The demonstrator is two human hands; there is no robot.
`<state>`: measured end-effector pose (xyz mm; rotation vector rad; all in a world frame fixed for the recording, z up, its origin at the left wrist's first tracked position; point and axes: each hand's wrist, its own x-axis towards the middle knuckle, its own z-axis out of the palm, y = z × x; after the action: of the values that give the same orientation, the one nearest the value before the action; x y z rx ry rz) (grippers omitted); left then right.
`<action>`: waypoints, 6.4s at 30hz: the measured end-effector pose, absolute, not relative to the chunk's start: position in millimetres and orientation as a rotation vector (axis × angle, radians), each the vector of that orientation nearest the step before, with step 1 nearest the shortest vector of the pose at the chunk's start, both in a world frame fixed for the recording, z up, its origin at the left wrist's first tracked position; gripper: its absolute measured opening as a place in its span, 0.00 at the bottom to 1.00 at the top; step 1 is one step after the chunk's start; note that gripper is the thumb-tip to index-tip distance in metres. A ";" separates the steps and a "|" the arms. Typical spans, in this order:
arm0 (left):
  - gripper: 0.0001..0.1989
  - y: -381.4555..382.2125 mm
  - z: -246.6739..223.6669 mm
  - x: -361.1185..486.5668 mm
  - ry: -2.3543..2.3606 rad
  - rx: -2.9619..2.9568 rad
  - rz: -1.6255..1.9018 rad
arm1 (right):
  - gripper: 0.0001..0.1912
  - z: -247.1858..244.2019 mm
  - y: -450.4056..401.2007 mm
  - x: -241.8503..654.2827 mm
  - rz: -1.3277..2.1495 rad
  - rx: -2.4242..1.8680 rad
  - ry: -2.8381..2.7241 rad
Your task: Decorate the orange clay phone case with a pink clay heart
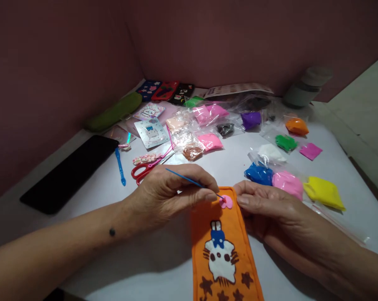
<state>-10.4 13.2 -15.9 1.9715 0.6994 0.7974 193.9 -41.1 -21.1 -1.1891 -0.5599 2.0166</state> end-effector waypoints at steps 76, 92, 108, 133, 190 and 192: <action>0.05 10.4 -18.8 -13.4 0.749 2.079 0.882 | 0.07 -28.1 -41.0 196.2 2.003 -1.232 -0.587; 0.07 0.7 -21.2 -15.7 0.667 2.360 0.808 | 0.05 -31.8 -40.3 196.7 1.984 -1.201 -0.584; 0.08 -4.4 -15.0 -18.5 0.776 2.414 0.856 | 0.06 -30.1 -40.1 195.9 1.984 -1.198 -0.595; 0.07 20.5 6.5 -45.2 0.713 1.422 0.882 | 0.05 -27.4 -42.0 192.8 1.950 -1.181 -0.483; 0.06 -1.1 -11.2 -21.7 0.660 2.250 0.650 | 0.02 -36.4 -44.9 192.5 2.030 -1.039 -0.383; 0.07 -0.8 -11.0 -21.8 0.656 2.265 0.644 | 0.02 -36.5 -44.5 191.6 2.032 -1.037 -0.391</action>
<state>-21.8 -0.8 -11.0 2.2653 0.6558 0.6436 191.6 -44.5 -36.5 -1.0369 -0.3906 2.0319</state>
